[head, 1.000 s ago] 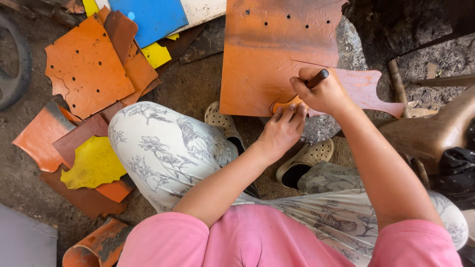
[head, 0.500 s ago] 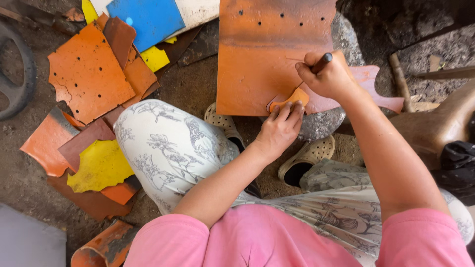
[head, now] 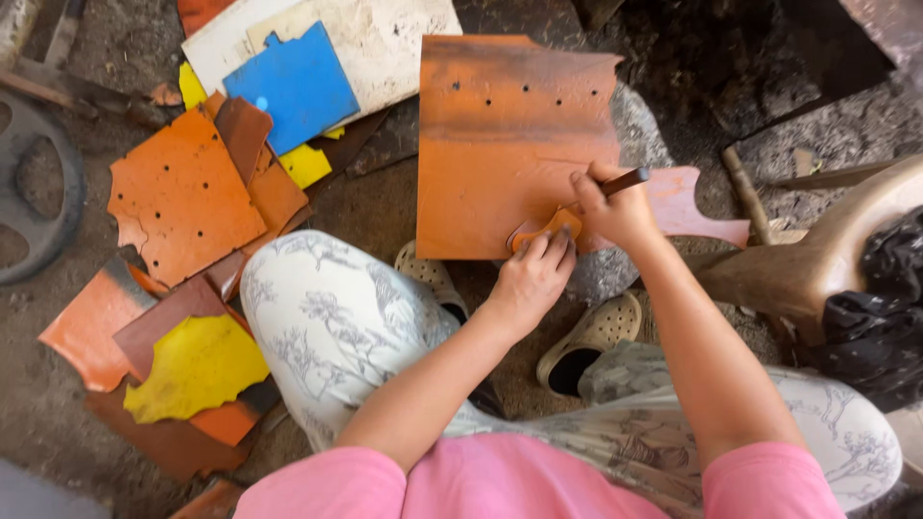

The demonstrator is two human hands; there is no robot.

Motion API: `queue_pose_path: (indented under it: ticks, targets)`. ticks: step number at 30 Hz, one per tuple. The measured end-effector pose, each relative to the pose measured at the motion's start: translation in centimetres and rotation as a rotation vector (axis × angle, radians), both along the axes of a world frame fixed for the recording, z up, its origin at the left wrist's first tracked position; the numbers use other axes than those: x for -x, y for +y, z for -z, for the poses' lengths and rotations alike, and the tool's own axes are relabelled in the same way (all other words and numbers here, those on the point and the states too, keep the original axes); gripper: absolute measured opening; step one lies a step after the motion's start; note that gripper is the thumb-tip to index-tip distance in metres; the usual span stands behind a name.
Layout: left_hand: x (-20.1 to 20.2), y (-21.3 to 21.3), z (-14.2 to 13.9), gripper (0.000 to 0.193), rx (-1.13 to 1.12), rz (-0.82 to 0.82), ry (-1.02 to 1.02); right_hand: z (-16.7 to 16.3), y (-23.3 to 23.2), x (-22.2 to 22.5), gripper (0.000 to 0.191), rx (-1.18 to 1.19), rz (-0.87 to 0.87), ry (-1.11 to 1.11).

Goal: The person uses a knife to cut a curved shape out of an orange leather sheet placed on a stone surface. The person repeatedly traces and cuts along the outline of a smaller leather template to produce a matching piece.

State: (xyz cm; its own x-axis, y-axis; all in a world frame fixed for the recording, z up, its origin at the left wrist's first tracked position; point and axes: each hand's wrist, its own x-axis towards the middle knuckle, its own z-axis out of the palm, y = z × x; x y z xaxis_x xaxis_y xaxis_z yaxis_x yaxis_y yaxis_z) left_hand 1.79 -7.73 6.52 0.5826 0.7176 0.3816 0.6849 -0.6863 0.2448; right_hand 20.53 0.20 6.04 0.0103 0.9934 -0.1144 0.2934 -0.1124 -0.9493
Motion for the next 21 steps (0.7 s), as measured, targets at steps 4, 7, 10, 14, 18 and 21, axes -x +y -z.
queue_pose_path:
  ticks: [4,7,10,14,18,21]
  targets:
    - [0.0,-0.4,1.1,0.033,0.047,-0.010,0.064,2.8,-0.8,-0.4,0.035,-0.081,-0.059,-0.203]
    - [-0.1,-0.3,2.3,0.028,0.057,-0.028,0.055,4.6,-0.7,-0.2,0.043,-0.154,-0.084,-0.391]
    - [0.0,0.1,3.0,0.022,0.099,-0.024,0.070,5.0,-0.4,-0.1,0.040,-0.050,-0.045,-0.263]
    - [0.2,0.6,3.8,0.024,0.085,-0.029,0.081,4.7,0.6,0.2,0.036,0.020,-0.040,-0.131]
    - [0.1,0.6,4.5,0.023,0.108,-0.034,0.077,4.8,1.4,0.7,0.039,-0.006,-0.083,-0.164]
    - [0.0,0.6,4.7,0.027,0.114,-0.030,0.080,4.4,1.8,0.8,0.042,-0.087,-0.168,-0.374]
